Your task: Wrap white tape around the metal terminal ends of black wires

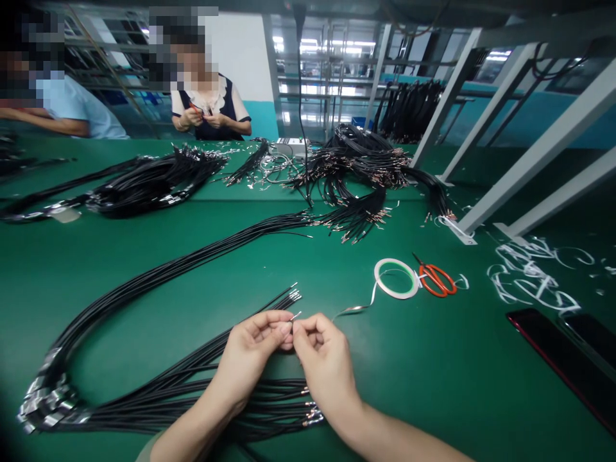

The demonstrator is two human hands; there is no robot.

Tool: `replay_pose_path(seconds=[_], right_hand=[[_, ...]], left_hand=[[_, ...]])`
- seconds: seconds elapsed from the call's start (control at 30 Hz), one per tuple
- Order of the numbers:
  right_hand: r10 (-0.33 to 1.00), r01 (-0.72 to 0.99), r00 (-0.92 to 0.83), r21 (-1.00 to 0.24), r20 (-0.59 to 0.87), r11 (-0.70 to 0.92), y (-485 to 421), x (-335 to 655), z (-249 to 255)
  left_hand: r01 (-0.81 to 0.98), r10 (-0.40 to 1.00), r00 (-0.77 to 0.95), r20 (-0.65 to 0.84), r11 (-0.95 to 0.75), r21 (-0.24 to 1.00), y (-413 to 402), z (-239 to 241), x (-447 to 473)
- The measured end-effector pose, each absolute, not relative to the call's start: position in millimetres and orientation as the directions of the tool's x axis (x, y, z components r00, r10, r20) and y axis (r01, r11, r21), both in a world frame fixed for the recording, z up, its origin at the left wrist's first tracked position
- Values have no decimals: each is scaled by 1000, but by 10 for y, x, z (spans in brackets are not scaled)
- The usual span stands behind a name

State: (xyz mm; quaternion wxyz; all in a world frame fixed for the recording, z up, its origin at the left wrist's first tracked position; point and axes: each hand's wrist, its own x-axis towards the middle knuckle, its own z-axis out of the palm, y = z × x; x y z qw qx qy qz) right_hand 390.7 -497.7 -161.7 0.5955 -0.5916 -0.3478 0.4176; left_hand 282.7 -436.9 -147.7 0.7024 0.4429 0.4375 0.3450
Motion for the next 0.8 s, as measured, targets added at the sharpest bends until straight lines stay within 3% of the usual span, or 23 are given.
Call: replay_pose_path(seconds=[0.47,0.8], right_hand=[[917,43,396,-997,-39,-61,-4983,3913,-1606],[909,-63,399,-993,-120,-103,-4943,3938,-1627]], left_hand=[[-82,872,366,-326,379,922,-4349,-1521,2830],[-114,891,346,-293,350,930,-4347,-1500,2857]])
